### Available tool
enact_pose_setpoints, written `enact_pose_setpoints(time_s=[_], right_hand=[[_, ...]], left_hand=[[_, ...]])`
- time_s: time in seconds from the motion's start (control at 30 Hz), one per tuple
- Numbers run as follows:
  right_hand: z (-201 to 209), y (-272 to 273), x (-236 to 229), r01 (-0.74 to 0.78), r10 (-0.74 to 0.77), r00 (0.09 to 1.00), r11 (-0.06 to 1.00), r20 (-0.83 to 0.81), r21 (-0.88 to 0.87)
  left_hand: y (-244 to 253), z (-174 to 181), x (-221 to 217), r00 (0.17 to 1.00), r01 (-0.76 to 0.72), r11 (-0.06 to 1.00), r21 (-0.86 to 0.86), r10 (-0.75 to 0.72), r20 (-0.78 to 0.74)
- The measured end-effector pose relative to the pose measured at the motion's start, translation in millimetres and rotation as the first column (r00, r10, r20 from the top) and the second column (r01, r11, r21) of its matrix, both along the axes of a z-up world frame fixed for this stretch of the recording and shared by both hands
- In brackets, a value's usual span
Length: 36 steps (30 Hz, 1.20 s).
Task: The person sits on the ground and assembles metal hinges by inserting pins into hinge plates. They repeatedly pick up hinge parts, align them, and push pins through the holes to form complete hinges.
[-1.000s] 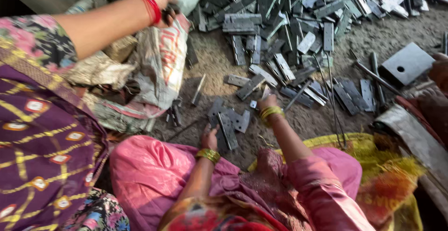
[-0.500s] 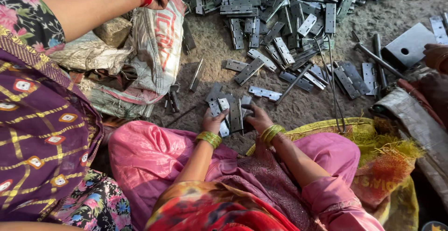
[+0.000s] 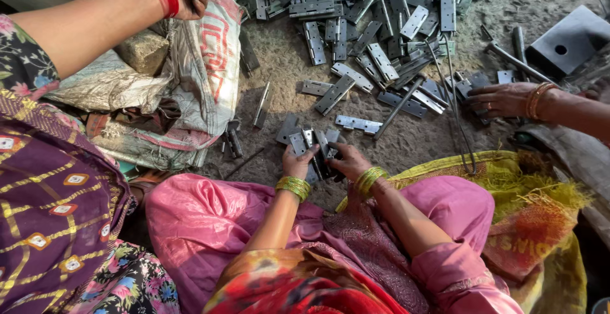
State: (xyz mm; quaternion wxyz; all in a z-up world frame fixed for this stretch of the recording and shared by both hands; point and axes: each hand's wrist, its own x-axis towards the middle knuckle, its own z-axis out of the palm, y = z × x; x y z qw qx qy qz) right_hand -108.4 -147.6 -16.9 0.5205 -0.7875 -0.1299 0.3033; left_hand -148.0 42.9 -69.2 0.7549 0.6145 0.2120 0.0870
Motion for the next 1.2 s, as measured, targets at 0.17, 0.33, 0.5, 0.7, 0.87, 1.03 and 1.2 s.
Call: enact_pose_setpoints(time_s=[0.17, 0.33, 0.5, 0.7, 0.87, 1.03, 1.2], right_hand=[[24, 0, 4, 0.032, 0.011, 0.979, 0.978, -0.202, 0.205], [32, -5, 5, 0.054, 0.017, 0.973, 0.954, -0.232, 0.295], [17, -3, 9, 0.022, 0.024, 0.981, 0.972, -0.193, 0.232], [-7, -5, 16, 0.166, -0.165, 0.986, 0.977, -0.020, 0.131], [16, 0, 8, 0.156, -0.156, 0.988, 0.971, -0.015, 0.182], [41, 13, 25, 0.204, -0.144, 0.970, 0.920, 0.196, -0.333], [15, 19, 104, 0.341, 0.026, 0.721, 0.856, 0.692, -0.388]], left_hand=[[12, -8, 8, 0.998, 0.003, 0.999, -0.043, -0.005, -0.060], [17, -16, 10, 0.980, -0.100, 0.995, 0.018, 0.102, -0.170], [18, -12, 9, 0.967, -0.130, 0.988, 0.087, 0.145, -0.207], [19, -11, 6, 0.991, -0.114, 0.992, -0.051, 0.109, -0.078], [19, -18, -1, 0.977, -0.088, 0.989, -0.120, 0.062, -0.205], [23, -42, -21, 0.953, -0.140, 0.933, -0.331, 0.036, -0.301], [32, -60, -33, 0.970, -0.166, 0.930, -0.328, 0.094, -0.224]])
